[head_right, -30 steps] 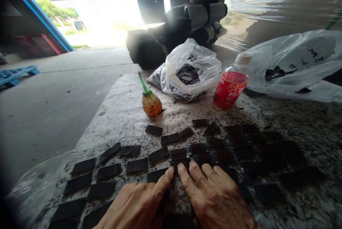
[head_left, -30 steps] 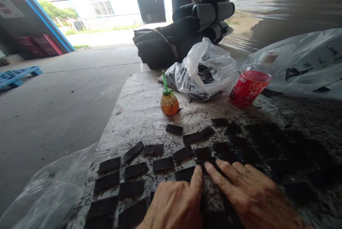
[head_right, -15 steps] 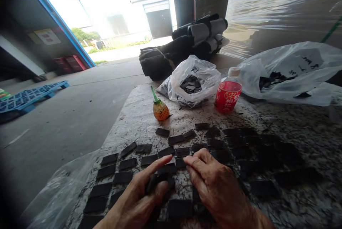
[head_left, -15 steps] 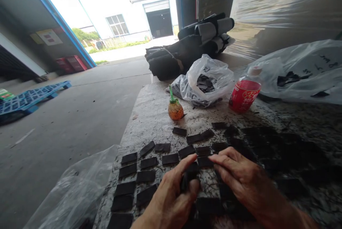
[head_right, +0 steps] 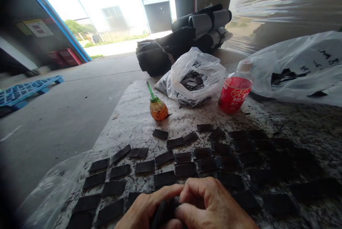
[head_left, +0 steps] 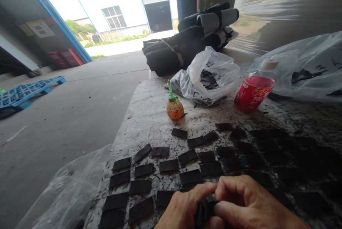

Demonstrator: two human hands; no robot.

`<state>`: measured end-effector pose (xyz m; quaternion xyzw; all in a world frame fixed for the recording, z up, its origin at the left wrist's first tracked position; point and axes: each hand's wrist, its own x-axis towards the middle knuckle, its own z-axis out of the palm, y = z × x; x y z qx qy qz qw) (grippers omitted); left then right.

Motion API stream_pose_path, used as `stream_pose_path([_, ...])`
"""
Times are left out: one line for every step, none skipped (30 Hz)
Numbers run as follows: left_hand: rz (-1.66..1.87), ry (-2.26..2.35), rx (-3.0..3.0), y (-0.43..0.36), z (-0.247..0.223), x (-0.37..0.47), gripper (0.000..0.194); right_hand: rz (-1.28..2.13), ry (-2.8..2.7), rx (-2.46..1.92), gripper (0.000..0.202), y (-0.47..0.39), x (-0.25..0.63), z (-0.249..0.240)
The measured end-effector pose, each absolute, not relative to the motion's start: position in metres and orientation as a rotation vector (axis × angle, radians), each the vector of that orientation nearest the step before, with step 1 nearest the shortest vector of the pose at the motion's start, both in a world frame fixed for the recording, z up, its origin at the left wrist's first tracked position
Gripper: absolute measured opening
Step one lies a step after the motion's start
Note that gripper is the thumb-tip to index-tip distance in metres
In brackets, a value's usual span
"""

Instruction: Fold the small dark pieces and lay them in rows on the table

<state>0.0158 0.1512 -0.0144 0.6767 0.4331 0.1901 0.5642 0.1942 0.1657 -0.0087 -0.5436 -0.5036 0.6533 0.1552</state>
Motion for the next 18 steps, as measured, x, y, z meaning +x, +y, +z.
stream_pose_path([0.435,0.990,1.564,0.155,-0.010,0.017,0.044,1.872,-1.438,-1.577,0.015,0.167,0.195,-0.009])
stream_pose_path([0.427,0.949,1.542,0.157,-0.005,0.018,0.040,1.875,-1.430,-1.591,0.015,0.168,0.196,-0.009])
stream_pose_path([0.426,0.939,1.505,0.159,-0.002,0.019,0.037,1.896,-1.425,-1.591,0.015,0.169,0.197,-0.009])
stream_pose_path([0.430,0.958,1.431,0.159,0.001,0.020,0.035,1.929,-1.419,-1.574,0.015,0.170,0.199,-0.009])
stream_pose_path([0.438,0.993,1.333,0.158,0.003,0.021,0.036,1.974,-1.411,-1.540,0.015,0.171,0.201,-0.009])
stream_pose_path([0.453,1.034,1.221,0.156,0.003,0.021,0.038,2.026,-1.404,-1.508,0.018,0.171,0.203,-0.009])
stream_pose_path([0.470,1.065,1.103,0.153,0.003,0.022,0.042,2.071,-1.392,-1.484,0.025,0.171,0.205,-0.010])
stream_pose_path([0.486,1.074,0.995,0.150,0.002,0.022,0.047,2.096,-1.387,-1.465,0.032,0.171,0.207,-0.011])
stream_pose_path([0.508,1.060,0.913,0.147,0.001,0.022,0.053,2.096,-1.387,-1.452,0.037,0.172,0.208,-0.012])
stream_pose_path([0.526,1.033,0.857,0.145,0.000,0.021,0.058,2.066,-1.381,-1.453,0.039,0.173,0.210,-0.014])
stream_pose_path([0.540,0.999,0.817,0.143,-0.002,0.020,0.062,2.021,-1.367,-1.455,0.038,0.175,0.211,-0.015])
stream_pose_path([0.555,0.974,0.780,0.143,-0.002,0.020,0.064,1.965,-1.348,-1.449,0.036,0.176,0.212,-0.017])
stream_pose_path([0.575,0.958,0.754,0.142,-0.003,0.019,0.063,1.904,-1.327,-1.441,0.034,0.177,0.214,-0.018])
stream_pose_path([0.600,0.949,0.735,0.143,-0.003,0.018,0.061,1.850,-1.317,-1.446,0.035,0.177,0.215,-0.019])
stream_pose_path([0.625,0.941,0.714,0.143,-0.003,0.017,0.058,1.815,-1.328,-1.448,0.038,0.177,0.217,-0.019])
stream_pose_path([0.645,0.934,0.687,0.144,-0.003,0.016,0.055,1.786,-1.377,-1.433,0.042,0.175,0.219,-0.018])
stream_pose_path([0.663,0.927,0.654,0.144,-0.003,0.015,0.053,1.729,-1.474,-1.396,0.045,0.171,0.221,-0.015])
stream_pose_path([0.673,0.917,0.615,0.145,-0.002,0.015,0.053,1.656,-1.589,-1.350,0.047,0.166,0.223,-0.011])
